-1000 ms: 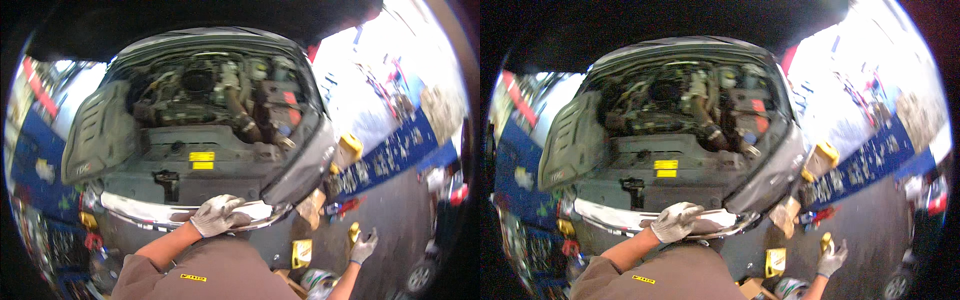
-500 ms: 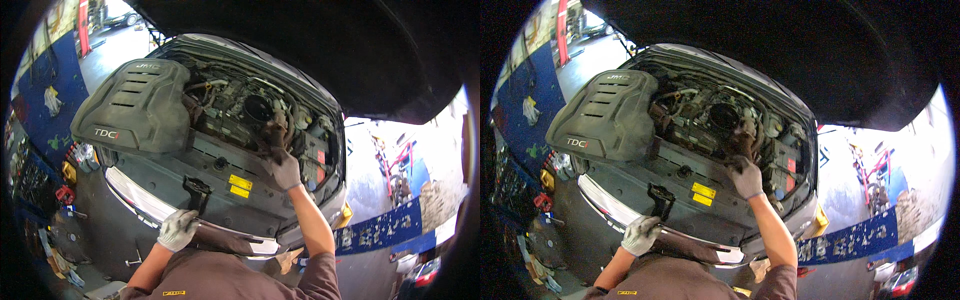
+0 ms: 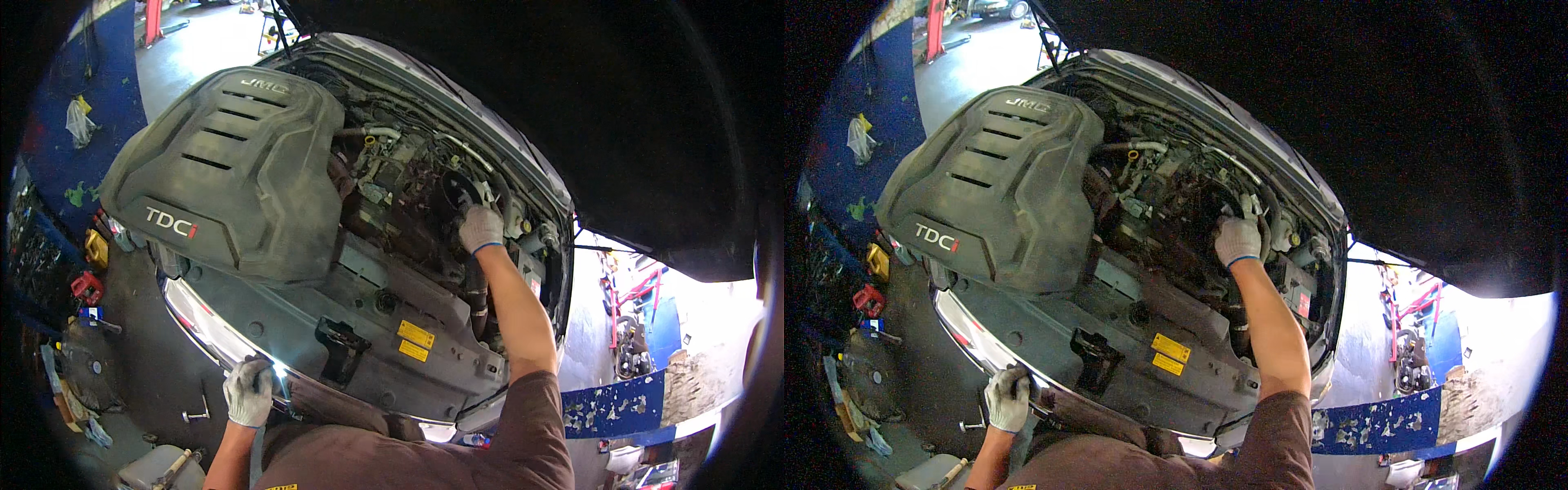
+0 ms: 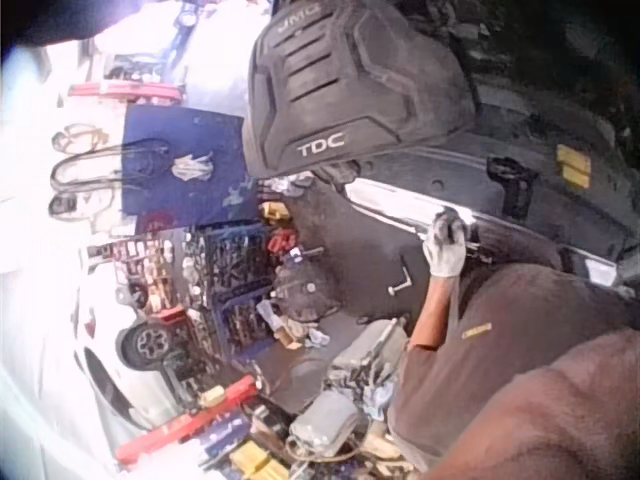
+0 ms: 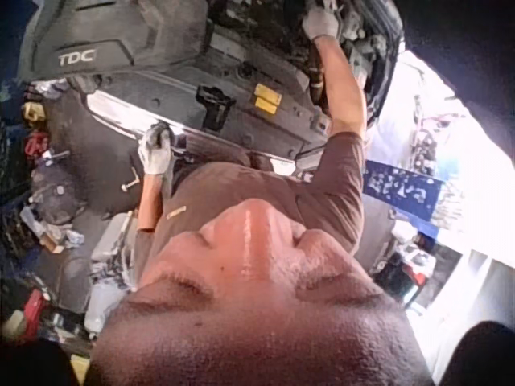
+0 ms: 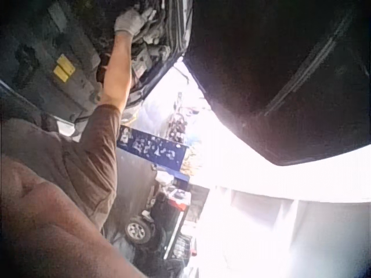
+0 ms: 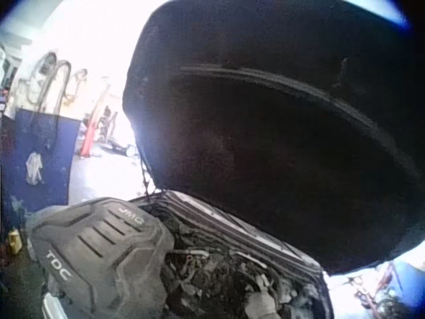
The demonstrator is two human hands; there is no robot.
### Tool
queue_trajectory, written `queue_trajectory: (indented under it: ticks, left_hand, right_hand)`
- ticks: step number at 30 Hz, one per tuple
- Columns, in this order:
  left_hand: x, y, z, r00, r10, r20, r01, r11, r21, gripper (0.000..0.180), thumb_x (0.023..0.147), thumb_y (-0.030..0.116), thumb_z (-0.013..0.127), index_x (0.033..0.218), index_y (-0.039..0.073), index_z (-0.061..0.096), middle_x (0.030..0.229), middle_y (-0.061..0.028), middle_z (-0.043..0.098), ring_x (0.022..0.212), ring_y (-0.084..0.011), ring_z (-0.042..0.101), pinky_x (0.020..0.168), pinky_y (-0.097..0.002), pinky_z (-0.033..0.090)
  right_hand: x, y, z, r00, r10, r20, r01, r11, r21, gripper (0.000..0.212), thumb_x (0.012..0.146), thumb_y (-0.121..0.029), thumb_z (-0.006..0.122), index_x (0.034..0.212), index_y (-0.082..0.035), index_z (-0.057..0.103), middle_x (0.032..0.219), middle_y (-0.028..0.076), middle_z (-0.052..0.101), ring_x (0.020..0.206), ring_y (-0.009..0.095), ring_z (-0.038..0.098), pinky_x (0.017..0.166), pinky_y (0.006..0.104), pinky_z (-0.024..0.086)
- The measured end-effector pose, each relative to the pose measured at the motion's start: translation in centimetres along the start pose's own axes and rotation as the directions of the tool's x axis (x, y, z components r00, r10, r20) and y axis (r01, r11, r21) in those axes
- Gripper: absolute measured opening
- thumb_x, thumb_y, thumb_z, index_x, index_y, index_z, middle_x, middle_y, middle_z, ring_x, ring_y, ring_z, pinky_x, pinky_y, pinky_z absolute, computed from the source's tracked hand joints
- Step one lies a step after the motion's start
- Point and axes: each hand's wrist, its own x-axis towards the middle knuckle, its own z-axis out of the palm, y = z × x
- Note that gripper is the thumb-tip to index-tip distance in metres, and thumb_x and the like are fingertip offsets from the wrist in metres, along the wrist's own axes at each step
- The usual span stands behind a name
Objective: The person checks the engine oil level using the dipstick, then pours new oil into the engine from a yellow container. After pouring, the person replaces the engine cover and closes the hood.
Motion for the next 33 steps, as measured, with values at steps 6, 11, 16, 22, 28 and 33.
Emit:
queue_trajectory:
  ticks: [6,11,16,22,28,33]
  left_hand:
    - [0.4,-1.1,0.8,0.998,0.050,-0.023,-0.048,0.997,0.061,0.014,0.089,0.008,0.075,0.102,0.010,0.070,0.092,-0.0134,0.073,0.080,-0.0370,0.073,0.073,-0.0462,0.058]
    - [0.2,-2.0,1.1,0.995,0.090,-0.040,-0.087,0.994,0.063,0.017,0.088,0.009,0.077,0.102,0.011,0.069,0.091,-0.0122,0.074,0.078,-0.0358,0.073,0.072,-0.0462,0.057]
    - [0.4,-2.0,0.9,0.995,0.101,-0.024,-0.099,0.994,0.045,0.015,0.088,0.009,0.076,0.102,0.010,0.070,0.092,-0.0127,0.074,0.079,-0.0365,0.073,0.073,-0.0464,0.058]
    - [0.8,-0.7,-0.2,1.000,0.025,-0.006,-0.025,1.000,-0.003,0.011,0.086,0.009,0.073,0.096,0.008,0.077,0.089,-0.0128,0.076,0.080,-0.0337,0.076,0.073,-0.0459,0.062]
    - [-2.1,-1.6,-2.0,0.994,-0.011,0.105,0.031,0.980,-0.196,0.024,0.100,0.015,0.062,0.115,0.005,0.078,0.100,-0.0125,0.079,0.076,-0.0267,0.076,0.069,-0.0404,0.065]
    - [-8.1,-1.3,-2.9,0.980,-0.193,0.057,0.191,0.981,0.044,0.022,0.101,0.023,0.064,0.117,0.011,0.073,0.107,-0.0135,0.073,0.101,-0.0349,0.074,0.088,-0.0447,0.061]
  right_hand:
    - [-0.3,1.2,-0.3,0.999,0.006,-0.046,-0.001,0.993,0.116,0.028,0.098,-0.029,0.070,0.109,-0.006,0.080,0.108,0.018,0.079,0.098,0.036,0.078,0.082,0.0474,0.064]
    - [-1.2,0.9,0.5,0.992,-0.025,-0.124,0.050,0.979,0.200,0.033,0.100,-0.036,0.069,0.115,-0.009,0.080,0.112,0.018,0.077,0.104,0.040,0.075,0.092,0.0498,0.061]
    - [-2.9,0.0,0.1,0.991,-0.042,-0.124,0.054,0.993,0.102,0.035,0.100,-0.039,0.069,0.110,-0.007,0.080,0.113,0.018,0.077,0.103,0.039,0.076,0.091,0.0487,0.062]
    - [-4.6,-1.4,-1.6,0.999,-0.048,0.020,0.047,0.997,0.054,0.037,0.100,-0.038,0.066,0.110,-0.005,0.080,0.113,0.021,0.079,0.104,0.041,0.076,0.091,0.0514,0.062]
    - [-4.6,-0.1,1.5,0.994,0.106,-0.035,-0.100,0.984,0.149,0.039,0.106,-0.043,0.063,0.126,-0.013,0.077,0.122,0.016,0.079,0.109,0.034,0.076,0.088,0.0511,0.060]
    - [-0.5,4.1,7.6,0.935,0.342,-0.096,-0.309,0.916,0.256,0.046,0.099,-0.044,0.075,0.130,-0.009,0.076,0.125,0.017,0.078,0.112,0.033,0.075,0.092,0.0466,0.060]
